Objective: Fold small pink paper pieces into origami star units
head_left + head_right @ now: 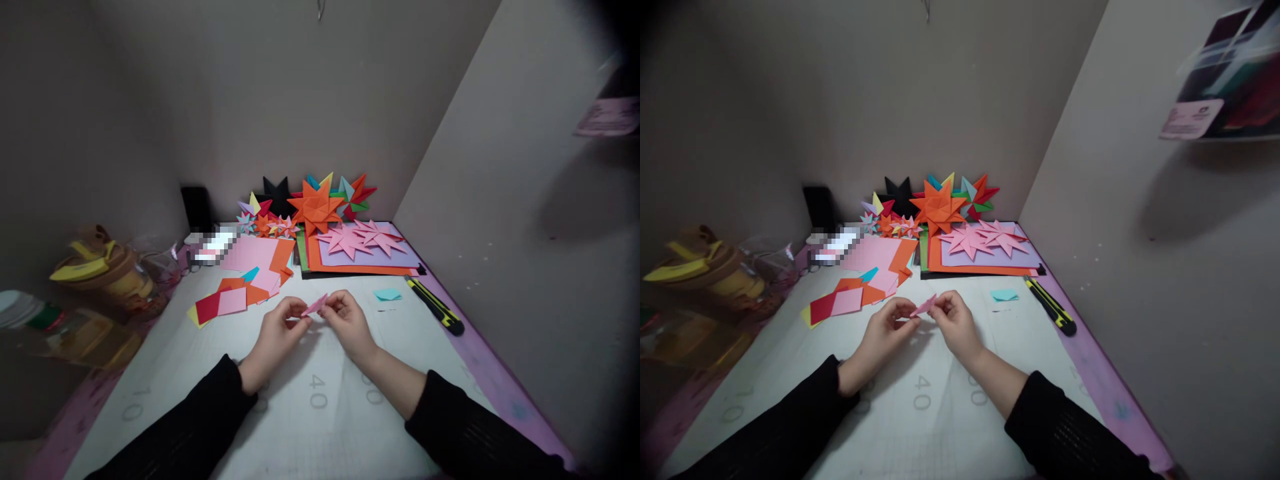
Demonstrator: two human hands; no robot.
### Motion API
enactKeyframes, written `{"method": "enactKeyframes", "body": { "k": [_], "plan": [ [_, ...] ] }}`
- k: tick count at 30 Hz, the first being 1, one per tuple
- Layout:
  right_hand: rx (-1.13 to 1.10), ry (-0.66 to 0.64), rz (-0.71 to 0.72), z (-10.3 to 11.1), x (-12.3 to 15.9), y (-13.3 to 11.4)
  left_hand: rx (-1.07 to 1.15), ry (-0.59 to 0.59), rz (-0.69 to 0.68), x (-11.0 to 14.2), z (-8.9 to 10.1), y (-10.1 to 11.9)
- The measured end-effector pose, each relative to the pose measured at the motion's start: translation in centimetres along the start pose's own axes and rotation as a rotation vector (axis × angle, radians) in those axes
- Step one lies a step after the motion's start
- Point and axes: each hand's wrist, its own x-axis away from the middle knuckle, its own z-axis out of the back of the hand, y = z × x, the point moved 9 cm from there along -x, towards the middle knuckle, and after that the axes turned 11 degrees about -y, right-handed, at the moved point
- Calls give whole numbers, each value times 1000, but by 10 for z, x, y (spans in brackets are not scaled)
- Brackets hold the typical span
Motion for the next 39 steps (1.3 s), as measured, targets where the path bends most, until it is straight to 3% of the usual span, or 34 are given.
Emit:
{"method": "enactKeyframes", "body": {
  "k": [7, 13, 17, 25, 32, 39],
  "plan": [
    [139, -113, 33, -9, 1, -7, -122, 13, -31, 0, 4, 6],
    [51, -86, 70, -7, 1, -9, -162, 32, -62, 1, 6, 7],
    [145, -123, 33, -8, 2, -9, -160, 55, -53, 2, 9, 10],
    [138, -66, 35, -4, 3, -12, -114, 129, -53, 4, 16, 15],
    [64, -71, 3, -5, 3, -8, -34, 103, -94, 5, 14, 15],
    [61, -7, -19, -4, 4, -8, 8, 92, -21, 3, 11, 11]
  ]
}}
